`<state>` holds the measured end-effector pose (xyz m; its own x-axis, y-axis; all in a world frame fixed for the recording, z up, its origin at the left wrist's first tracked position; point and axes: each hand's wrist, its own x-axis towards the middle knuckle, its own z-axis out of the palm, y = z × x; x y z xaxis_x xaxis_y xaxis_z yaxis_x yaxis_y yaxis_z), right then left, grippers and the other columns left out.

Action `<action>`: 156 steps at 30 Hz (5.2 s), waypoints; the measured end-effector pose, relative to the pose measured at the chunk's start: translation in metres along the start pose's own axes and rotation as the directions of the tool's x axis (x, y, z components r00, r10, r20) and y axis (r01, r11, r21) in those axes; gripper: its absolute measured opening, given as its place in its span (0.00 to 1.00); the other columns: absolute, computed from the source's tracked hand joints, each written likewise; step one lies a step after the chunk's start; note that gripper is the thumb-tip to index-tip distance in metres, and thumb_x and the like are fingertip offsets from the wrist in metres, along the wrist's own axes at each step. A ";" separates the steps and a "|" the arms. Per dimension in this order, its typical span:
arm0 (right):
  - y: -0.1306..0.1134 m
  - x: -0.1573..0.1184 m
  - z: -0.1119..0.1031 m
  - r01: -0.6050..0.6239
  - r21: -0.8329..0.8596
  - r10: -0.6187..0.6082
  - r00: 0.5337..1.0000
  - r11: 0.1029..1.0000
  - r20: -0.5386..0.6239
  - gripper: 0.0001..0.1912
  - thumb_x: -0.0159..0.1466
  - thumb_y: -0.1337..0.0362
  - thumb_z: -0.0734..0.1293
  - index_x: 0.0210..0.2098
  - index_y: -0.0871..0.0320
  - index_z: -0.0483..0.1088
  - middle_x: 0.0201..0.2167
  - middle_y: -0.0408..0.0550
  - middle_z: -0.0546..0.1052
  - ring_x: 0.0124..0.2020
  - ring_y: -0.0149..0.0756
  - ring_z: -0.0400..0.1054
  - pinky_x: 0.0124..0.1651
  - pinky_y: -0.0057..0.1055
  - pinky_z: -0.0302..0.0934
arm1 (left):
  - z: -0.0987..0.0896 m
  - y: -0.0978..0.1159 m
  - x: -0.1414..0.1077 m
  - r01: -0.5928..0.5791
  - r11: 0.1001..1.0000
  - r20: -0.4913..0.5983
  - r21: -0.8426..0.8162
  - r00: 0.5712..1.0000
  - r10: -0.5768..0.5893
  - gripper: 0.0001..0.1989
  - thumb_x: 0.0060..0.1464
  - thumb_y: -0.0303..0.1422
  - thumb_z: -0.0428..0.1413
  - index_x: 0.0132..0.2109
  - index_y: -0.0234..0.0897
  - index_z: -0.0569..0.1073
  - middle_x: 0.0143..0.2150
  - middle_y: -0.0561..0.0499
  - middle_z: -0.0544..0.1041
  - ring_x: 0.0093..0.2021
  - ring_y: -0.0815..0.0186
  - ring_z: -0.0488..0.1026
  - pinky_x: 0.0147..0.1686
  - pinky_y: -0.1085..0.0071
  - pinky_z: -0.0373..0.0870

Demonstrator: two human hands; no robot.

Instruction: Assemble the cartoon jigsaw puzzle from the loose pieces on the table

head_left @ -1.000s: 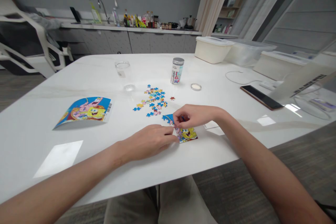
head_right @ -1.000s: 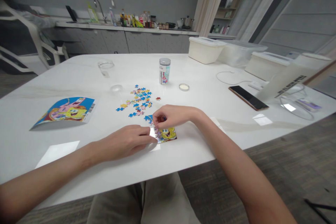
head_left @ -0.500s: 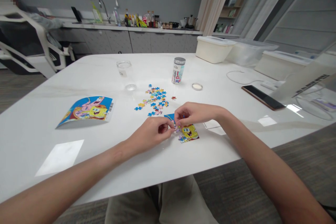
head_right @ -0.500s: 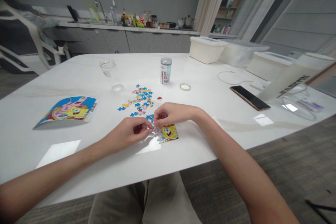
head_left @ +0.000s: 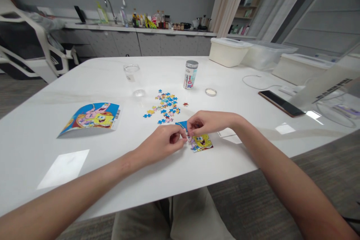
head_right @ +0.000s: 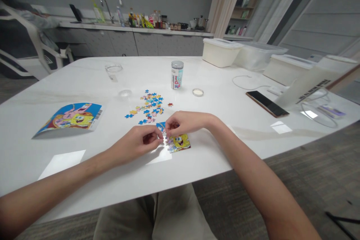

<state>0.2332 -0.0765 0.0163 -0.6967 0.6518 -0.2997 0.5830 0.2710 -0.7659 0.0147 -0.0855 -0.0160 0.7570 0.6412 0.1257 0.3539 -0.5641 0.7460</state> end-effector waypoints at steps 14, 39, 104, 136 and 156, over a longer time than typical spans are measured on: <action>-0.006 -0.002 -0.001 0.057 0.082 -0.053 0.997 0.995 -0.049 0.05 0.58 0.68 0.66 0.35 0.60 0.67 0.29 0.43 0.73 0.29 0.27 0.64 0.32 0.25 0.60 | 0.001 0.000 0.000 -0.051 0.999 0.012 0.017 0.999 0.051 0.05 0.50 0.25 0.51 0.32 0.36 0.71 0.21 0.61 0.58 0.21 0.74 0.55 0.26 0.76 0.56; 0.001 0.000 0.000 0.032 0.170 -0.020 0.997 0.985 -0.077 0.13 0.59 0.57 0.69 0.38 0.60 0.73 0.33 0.48 0.78 0.35 0.34 0.72 0.39 0.32 0.66 | 0.002 -0.001 -0.002 -0.003 1.000 -0.015 -0.022 1.000 0.002 0.02 0.53 0.28 0.53 0.33 0.37 0.70 0.21 0.60 0.61 0.23 0.72 0.58 0.26 0.74 0.57; 0.002 0.005 0.002 0.153 0.234 -0.099 0.969 0.960 -0.229 0.11 0.59 0.63 0.70 0.39 0.59 0.68 0.31 0.45 0.76 0.32 0.30 0.72 0.36 0.29 0.66 | -0.006 -0.011 0.008 0.208 0.911 -0.062 -0.355 0.968 -0.245 0.11 0.55 0.38 0.54 0.31 0.35 0.72 0.23 0.56 0.66 0.24 0.73 0.58 0.24 0.75 0.54; 0.000 0.008 0.005 0.179 0.229 -0.117 0.959 0.957 -0.258 0.06 0.62 0.64 0.67 0.37 0.59 0.74 0.32 0.45 0.76 0.32 0.29 0.72 0.34 0.27 0.66 | -0.007 -0.009 0.007 0.229 0.870 0.009 -0.437 0.968 -0.250 0.11 0.51 0.39 0.58 0.31 0.34 0.73 0.20 0.60 0.56 0.21 0.75 0.53 0.23 0.75 0.50; -0.003 0.001 -0.001 0.085 -0.031 -0.087 0.993 0.996 -0.075 0.06 0.58 0.68 0.67 0.35 0.61 0.76 0.30 0.44 0.78 0.29 0.27 0.67 0.33 0.24 0.62 | 0.001 -0.001 -0.012 -0.467 0.858 0.253 0.212 0.875 0.414 0.10 0.60 0.29 0.49 0.43 0.38 0.75 0.33 0.50 0.72 0.30 0.69 0.67 0.32 0.73 0.63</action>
<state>0.2313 -0.0758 0.0192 -0.7117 0.6768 -0.1884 0.5342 0.3472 -0.7708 0.0060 -0.0931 -0.0187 0.9475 0.1956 0.2528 0.0664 -0.8942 0.4428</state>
